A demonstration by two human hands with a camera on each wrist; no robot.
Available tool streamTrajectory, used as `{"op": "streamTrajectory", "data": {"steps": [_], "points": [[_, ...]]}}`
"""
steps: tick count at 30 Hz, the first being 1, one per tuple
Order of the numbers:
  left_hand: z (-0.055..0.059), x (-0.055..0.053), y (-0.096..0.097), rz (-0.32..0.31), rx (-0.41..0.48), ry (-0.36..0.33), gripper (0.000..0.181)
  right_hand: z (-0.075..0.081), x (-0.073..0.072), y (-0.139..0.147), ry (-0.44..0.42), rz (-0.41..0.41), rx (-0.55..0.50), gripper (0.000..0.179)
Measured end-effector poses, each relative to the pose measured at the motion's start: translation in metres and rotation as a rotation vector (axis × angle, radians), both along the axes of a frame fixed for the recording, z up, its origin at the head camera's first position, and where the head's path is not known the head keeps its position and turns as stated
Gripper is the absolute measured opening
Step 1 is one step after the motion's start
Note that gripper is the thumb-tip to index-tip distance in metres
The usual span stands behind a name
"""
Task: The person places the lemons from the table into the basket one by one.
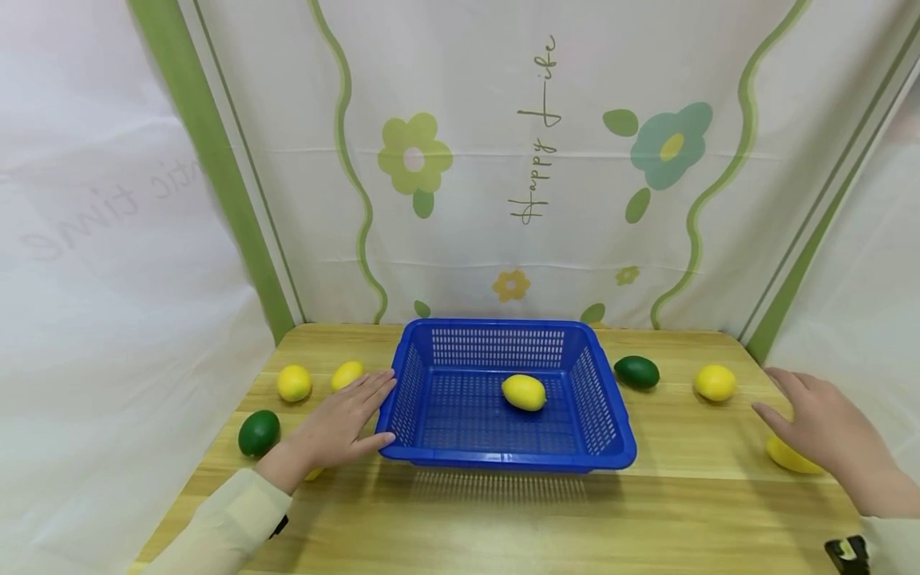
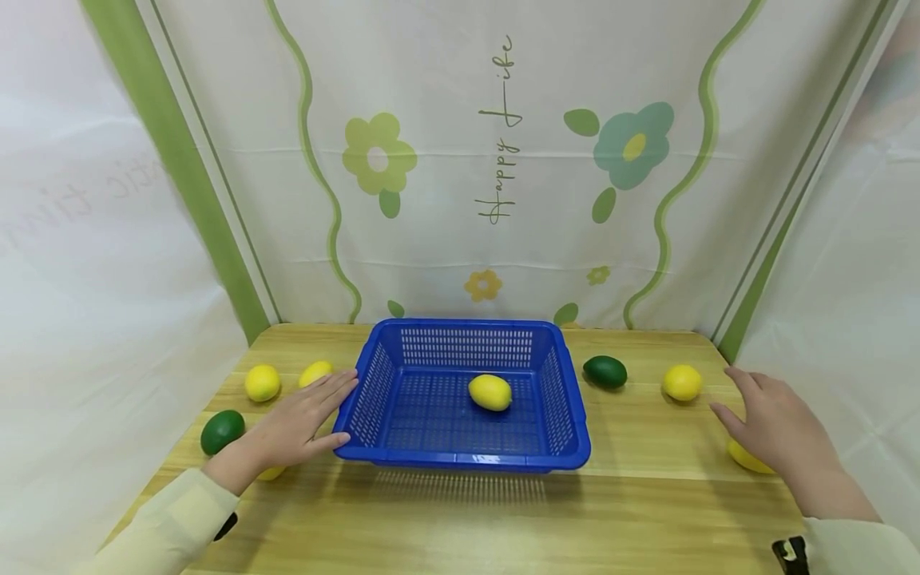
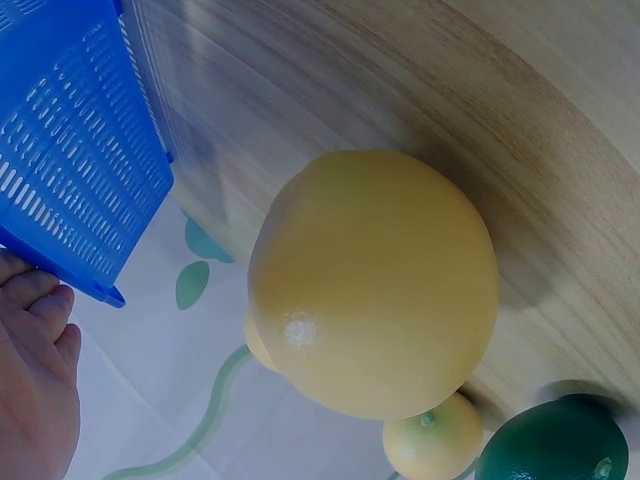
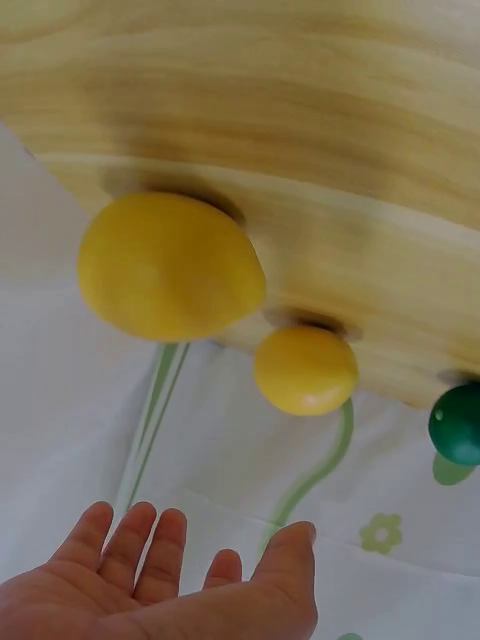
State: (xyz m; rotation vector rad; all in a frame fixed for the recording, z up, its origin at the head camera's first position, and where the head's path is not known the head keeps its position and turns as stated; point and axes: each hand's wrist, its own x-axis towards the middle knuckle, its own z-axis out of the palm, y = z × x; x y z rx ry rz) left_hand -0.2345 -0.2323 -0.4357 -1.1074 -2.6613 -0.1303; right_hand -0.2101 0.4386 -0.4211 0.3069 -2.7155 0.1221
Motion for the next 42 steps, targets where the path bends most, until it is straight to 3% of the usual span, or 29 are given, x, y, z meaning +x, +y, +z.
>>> {"op": "streamTrajectory", "data": {"steps": [7, 20, 32, 42], "points": [[0.000, 0.000, 0.001, 0.004, 0.000, -0.006, 0.078, -0.012, 0.001, 0.015, -0.112, -0.031, -0.010, 0.074], [0.001, 0.000, 0.000, 0.007, -0.003, -0.018, 0.078, -0.028, -0.001, 0.039, -0.317, -0.036, -0.008, 0.079], [0.001, 0.001, -0.001, 0.006, -0.014, -0.008, 0.078, -0.052, -0.001, 0.050, -0.336, -0.019, -0.061, 0.080], [0.001, 0.000, 0.000, -0.001, -0.013, -0.013, 0.078, -0.060, 0.002, 0.053, -0.328, 0.009, -0.078, 0.078]]}}
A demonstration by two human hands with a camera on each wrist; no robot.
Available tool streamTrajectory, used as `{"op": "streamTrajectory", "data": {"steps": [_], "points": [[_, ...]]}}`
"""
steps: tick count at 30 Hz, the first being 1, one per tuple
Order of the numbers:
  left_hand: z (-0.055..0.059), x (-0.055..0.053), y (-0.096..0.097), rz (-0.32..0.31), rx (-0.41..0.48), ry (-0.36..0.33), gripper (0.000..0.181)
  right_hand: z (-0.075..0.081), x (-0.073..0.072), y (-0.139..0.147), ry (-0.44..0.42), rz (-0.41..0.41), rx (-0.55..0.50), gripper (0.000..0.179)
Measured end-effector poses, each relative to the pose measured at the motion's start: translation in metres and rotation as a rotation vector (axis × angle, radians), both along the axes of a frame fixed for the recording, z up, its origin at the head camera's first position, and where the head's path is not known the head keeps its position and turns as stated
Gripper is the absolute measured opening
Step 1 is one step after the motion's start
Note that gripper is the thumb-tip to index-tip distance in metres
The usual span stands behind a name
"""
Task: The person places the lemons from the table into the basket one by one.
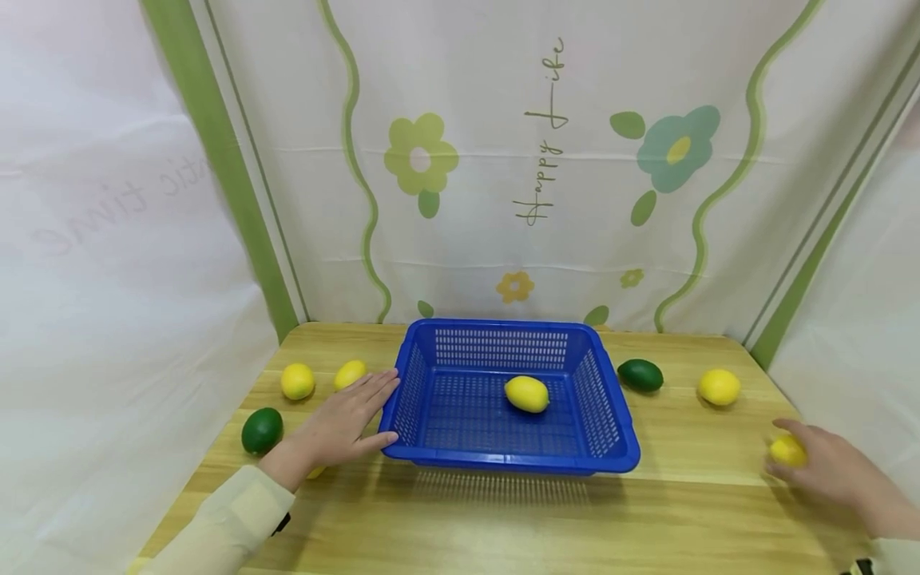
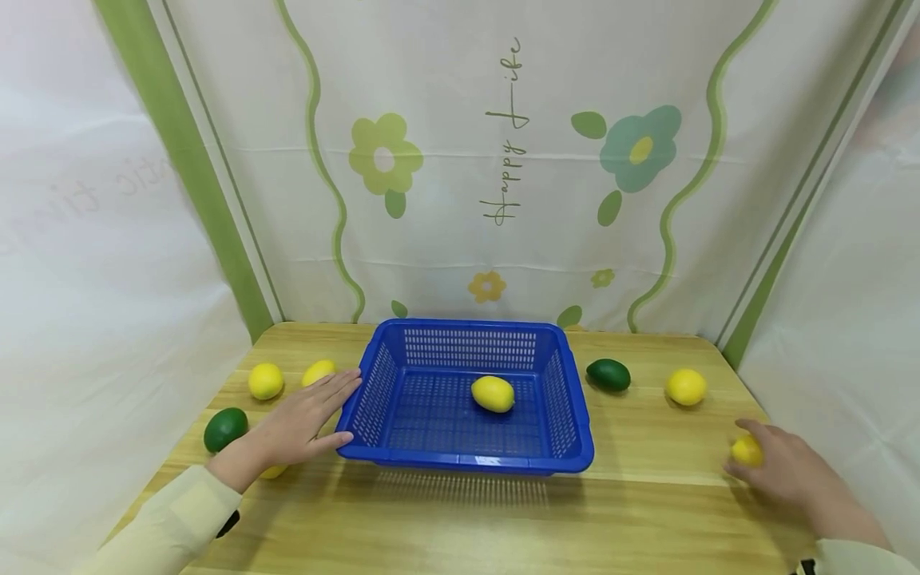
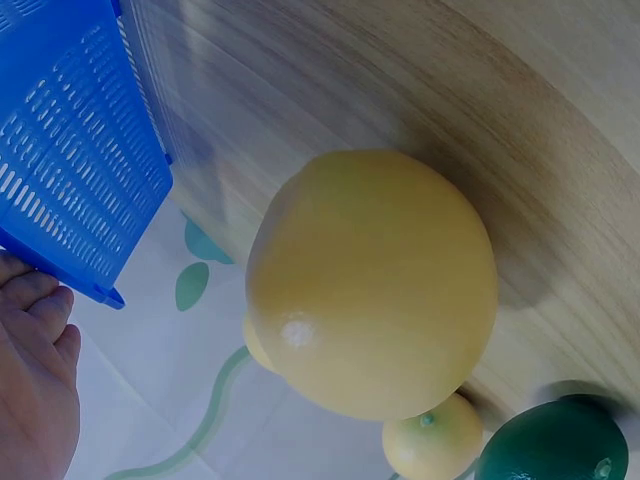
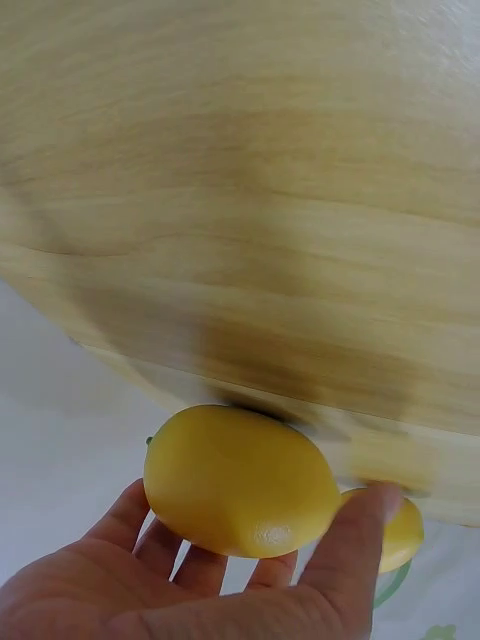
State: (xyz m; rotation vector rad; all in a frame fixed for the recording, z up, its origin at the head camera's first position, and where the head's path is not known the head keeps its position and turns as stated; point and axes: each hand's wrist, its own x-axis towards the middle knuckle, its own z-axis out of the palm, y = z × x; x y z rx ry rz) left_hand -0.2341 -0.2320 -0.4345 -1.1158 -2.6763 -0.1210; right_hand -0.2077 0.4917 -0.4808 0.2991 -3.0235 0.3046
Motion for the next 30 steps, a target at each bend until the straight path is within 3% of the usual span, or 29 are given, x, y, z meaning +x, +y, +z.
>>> {"op": "streamTrajectory", "data": {"steps": [17, 30], "points": [[0.0003, 0.0002, 0.0007, 0.011, -0.009, -0.010, 0.078, -0.0021, -0.0024, 0.0043, -0.029, -0.004, 0.028, 0.064], [0.0004, 0.0000, 0.0003, 0.006, -0.012, -0.004, 0.078, -0.0006, -0.0024, 0.0027, -0.042, -0.008, 0.052, 0.064]]}}
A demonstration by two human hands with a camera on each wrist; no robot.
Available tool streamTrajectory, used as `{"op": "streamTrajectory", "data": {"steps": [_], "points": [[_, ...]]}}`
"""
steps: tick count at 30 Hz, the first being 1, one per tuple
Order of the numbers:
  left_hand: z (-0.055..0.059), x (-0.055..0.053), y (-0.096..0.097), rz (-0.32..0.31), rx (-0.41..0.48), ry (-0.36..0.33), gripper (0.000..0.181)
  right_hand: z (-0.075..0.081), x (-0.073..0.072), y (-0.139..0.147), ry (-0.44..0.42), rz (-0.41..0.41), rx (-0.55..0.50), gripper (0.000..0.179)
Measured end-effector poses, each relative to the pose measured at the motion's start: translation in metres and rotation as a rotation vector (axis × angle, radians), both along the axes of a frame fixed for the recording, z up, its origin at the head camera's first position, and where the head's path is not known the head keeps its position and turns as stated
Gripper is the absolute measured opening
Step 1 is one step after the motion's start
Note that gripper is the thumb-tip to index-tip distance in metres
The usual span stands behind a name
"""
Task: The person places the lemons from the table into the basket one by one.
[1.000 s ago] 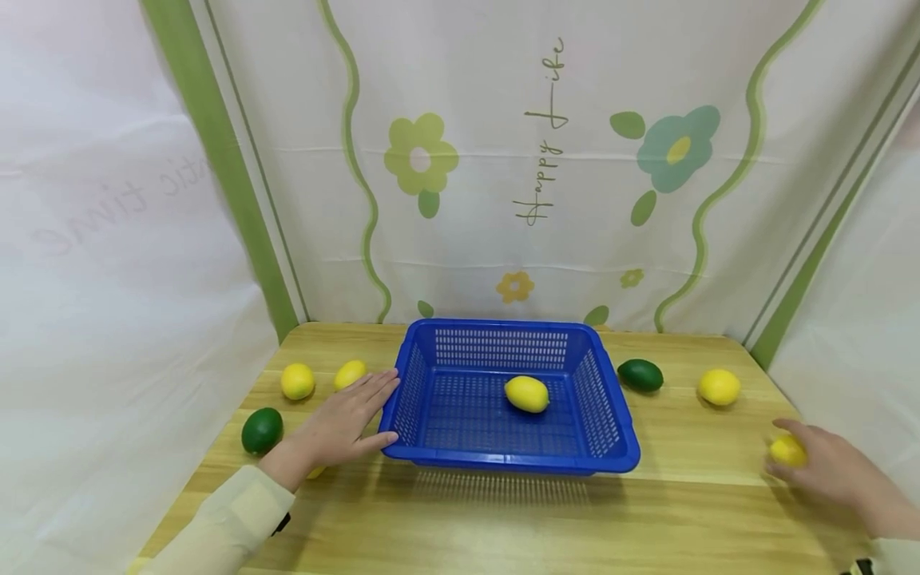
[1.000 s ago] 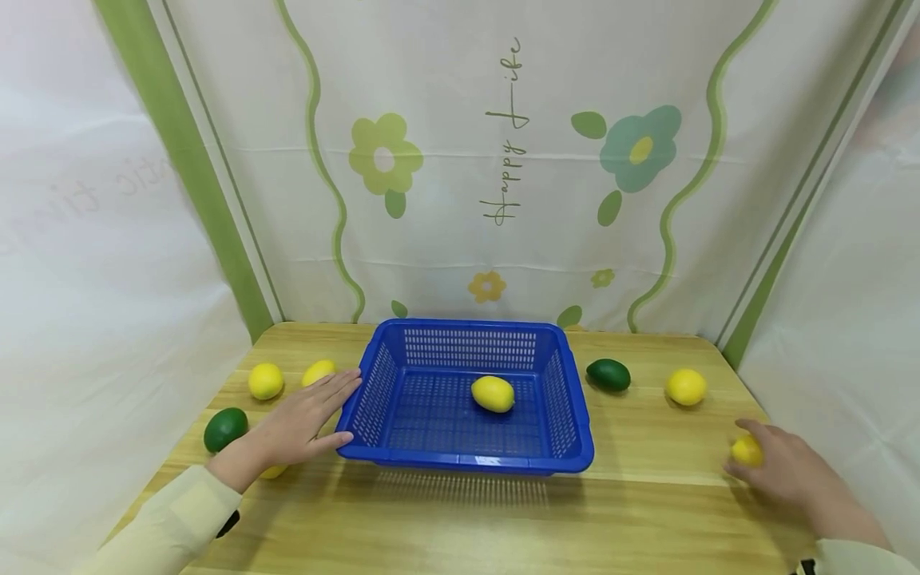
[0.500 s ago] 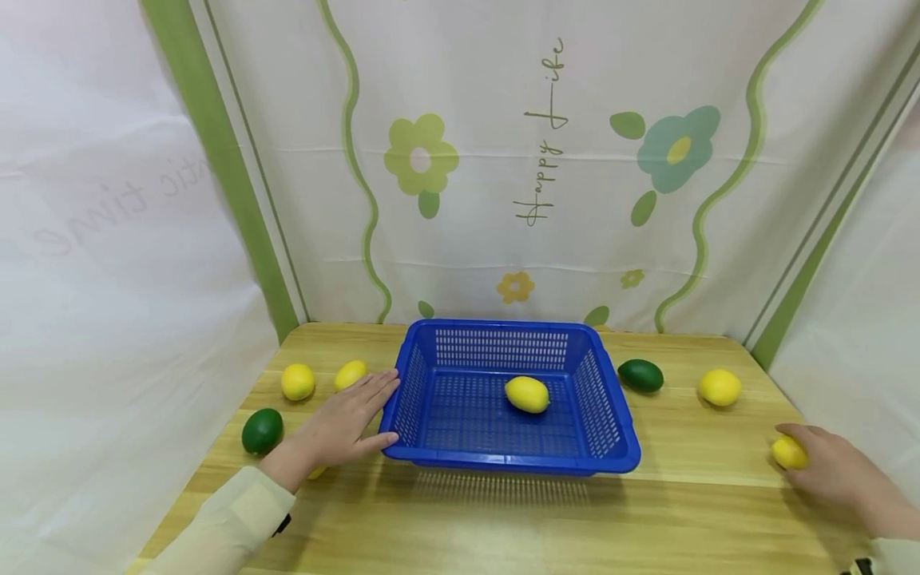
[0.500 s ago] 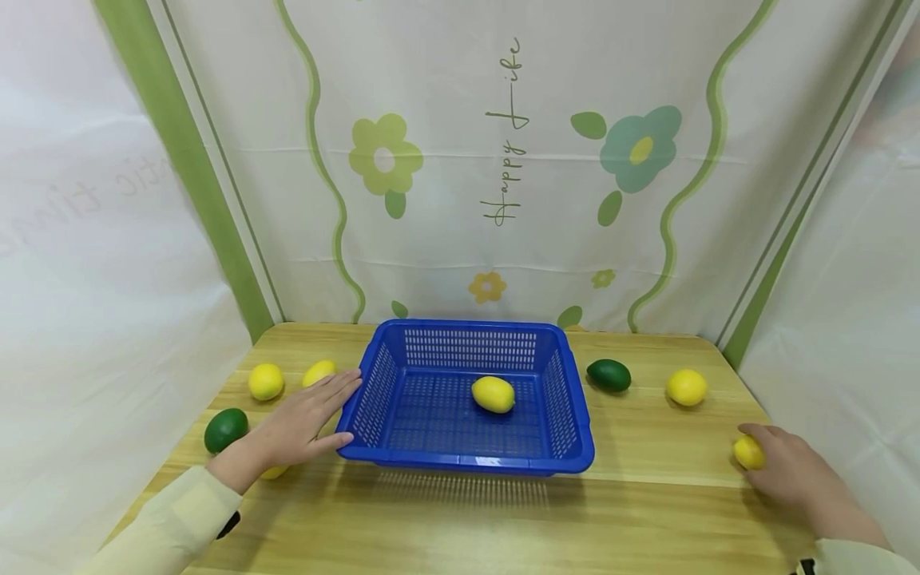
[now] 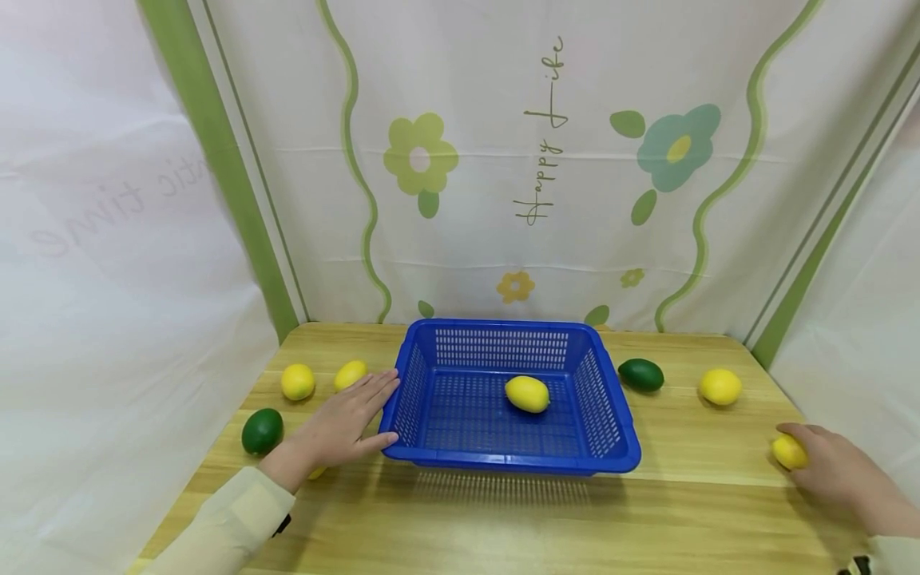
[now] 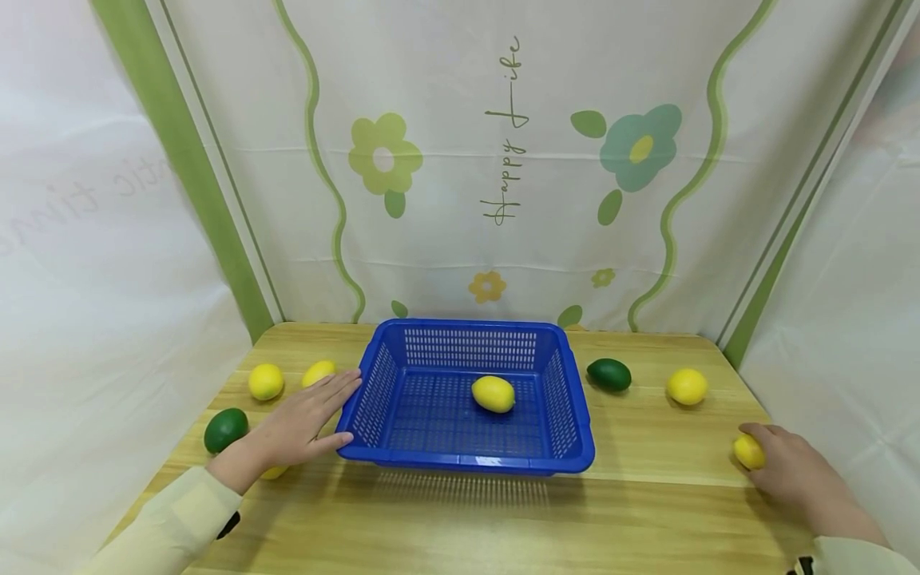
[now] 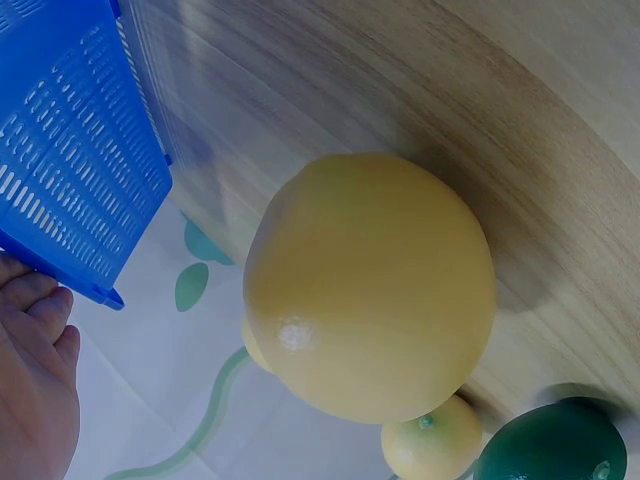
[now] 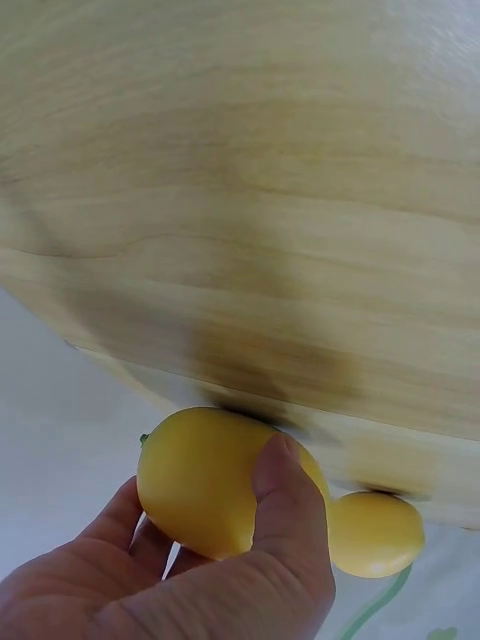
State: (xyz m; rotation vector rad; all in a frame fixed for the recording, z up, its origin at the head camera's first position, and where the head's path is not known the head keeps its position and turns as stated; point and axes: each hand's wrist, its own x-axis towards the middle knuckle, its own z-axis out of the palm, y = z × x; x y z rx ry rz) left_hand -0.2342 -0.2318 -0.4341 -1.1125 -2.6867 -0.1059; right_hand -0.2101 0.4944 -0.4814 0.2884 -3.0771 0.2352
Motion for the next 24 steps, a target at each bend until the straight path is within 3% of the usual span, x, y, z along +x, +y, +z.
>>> {"op": "streamTrajectory", "data": {"steps": [12, 19, 24], "points": [[0.0000, 0.0004, 0.0007, -0.006, 0.009, 0.001, 0.077, -0.0026, -0.0004, -0.0020, 0.047, -0.012, 0.039, 0.052], [-0.0011, -0.0002, -0.0001, -0.003, 0.009, 0.001, 0.078, -0.0039, 0.0013, -0.0020, 0.066, -0.018, 0.030, 0.056], [-0.0013, -0.0001, -0.0004, 0.001, 0.006, 0.004, 0.078, -0.0033, 0.0014, -0.0026, 0.136, -0.018, 0.008, 0.059]]}}
